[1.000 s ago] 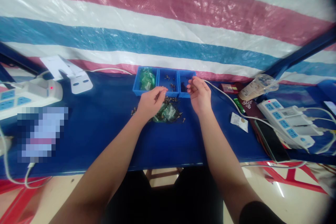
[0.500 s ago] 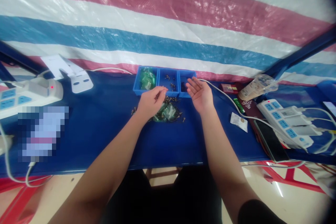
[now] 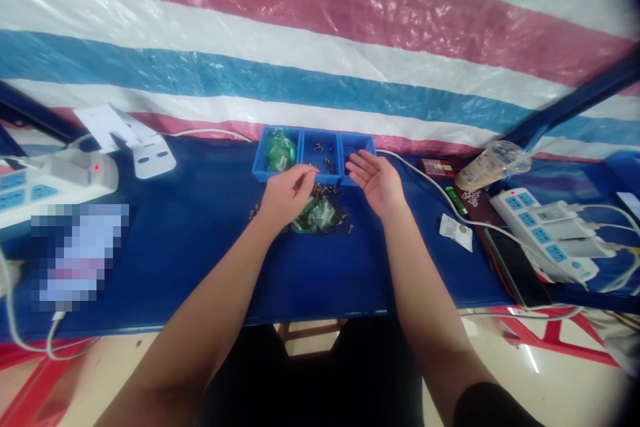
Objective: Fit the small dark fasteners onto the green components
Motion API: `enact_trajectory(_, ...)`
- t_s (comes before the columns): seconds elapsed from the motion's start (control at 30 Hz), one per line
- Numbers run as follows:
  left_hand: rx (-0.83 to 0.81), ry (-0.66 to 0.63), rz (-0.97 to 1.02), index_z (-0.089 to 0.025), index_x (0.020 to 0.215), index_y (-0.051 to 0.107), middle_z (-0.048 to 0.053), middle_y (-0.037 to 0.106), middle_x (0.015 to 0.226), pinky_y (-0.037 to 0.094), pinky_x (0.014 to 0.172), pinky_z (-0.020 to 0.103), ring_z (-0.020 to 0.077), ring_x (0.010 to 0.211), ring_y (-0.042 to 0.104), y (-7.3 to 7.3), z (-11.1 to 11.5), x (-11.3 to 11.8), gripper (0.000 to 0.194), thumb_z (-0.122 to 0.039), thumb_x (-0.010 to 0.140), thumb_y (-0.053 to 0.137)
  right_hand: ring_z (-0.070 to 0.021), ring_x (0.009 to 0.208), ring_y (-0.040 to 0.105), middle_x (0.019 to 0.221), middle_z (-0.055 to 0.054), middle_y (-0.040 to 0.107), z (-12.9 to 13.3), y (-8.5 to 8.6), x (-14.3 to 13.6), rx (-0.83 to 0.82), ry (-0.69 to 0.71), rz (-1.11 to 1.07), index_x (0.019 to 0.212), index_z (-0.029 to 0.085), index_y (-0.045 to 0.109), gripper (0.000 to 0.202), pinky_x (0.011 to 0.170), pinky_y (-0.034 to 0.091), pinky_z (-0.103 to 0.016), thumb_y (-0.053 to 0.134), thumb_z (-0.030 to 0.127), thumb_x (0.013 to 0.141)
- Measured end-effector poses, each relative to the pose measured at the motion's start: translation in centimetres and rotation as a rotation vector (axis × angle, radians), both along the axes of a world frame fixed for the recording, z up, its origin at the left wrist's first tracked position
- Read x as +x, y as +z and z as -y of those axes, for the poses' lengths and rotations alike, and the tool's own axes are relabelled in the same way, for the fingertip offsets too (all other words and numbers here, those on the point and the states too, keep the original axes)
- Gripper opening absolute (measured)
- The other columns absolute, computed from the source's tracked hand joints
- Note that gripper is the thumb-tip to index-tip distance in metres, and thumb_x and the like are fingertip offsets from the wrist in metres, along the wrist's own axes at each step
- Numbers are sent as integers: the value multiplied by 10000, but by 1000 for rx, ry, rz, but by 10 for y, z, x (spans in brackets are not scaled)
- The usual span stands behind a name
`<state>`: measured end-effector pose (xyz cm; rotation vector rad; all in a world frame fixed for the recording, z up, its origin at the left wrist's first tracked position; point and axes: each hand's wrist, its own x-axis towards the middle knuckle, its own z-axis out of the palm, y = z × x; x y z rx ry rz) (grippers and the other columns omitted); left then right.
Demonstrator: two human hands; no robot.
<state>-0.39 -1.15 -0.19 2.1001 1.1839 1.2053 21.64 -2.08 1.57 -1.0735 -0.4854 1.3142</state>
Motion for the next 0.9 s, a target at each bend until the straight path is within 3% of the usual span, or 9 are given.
enact_trajectory(0.17,6,0,10,-185,1047,740,15,723,735,475,593,242,119,579,629,-1,-1,-1,290,-383,997,534,-181,917,764,1100,-82,777,-1,2,4,51,12,3,1100,176,674,265,731,632,-262,574,317,899)
enact_trajectory(0.23,8,-3,8,-184,1047,741,13,718,720,470,586,240,118,574,628,-1,-1,-2,288,-377,998,533,-137,737,741,956,-51,784,-1,4,7,81,4,50,1066,185,682,253,609,595,-220,570,332,893)
enact_trajectory(0.3,13,-7,3,-182,1050,740,11,712,706,464,580,237,118,573,629,-1,-1,-2,292,-377,1000,528,-92,483,613,701,2,719,2,6,10,132,24,174,968,183,697,217,429,474,-190,571,340,887)
enact_trajectory(0.4,21,-6,-4,-180,1055,739,15,719,719,466,584,234,115,576,629,-1,-1,-2,302,-384,1002,523,-68,340,457,508,45,587,11,10,17,167,255,516,864,171,721,201,321,302,-190,611,339,872)
enact_trajectory(0.47,22,-2,-5,-178,1055,738,16,721,719,467,585,233,114,571,626,-1,-1,-2,306,-387,1004,521,-79,370,509,533,31,619,17,11,20,105,533,777,884,167,747,174,356,354,-191,649,307,850)
enact_trajectory(0.53,18,2,-7,-176,1054,736,17,720,714,467,585,233,115,570,626,-1,-1,-2,305,-386,1005,520,-91,399,555,577,22,661,20,10,22,60,714,993,944,170,763,172,414,428,-207,667,248,824)
enact_trajectory(0.7,1,10,-14,-186,1048,736,13,719,720,462,580,238,117,571,627,1,0,-2,289,-377,1001,524,-105,408,585,609,32,692,16,0,18,33,747,1297,1117,189,750,307,527,492,-251,647,172,828)
enact_trajectory(0.9,8,7,-18,-186,1045,735,9,711,707,474,600,246,117,565,619,1,0,-2,284,-371,1000,525,-119,448,598,565,10,671,16,1,15,8,713,1422,799,172,738,77,559,476,-263,663,174,816)
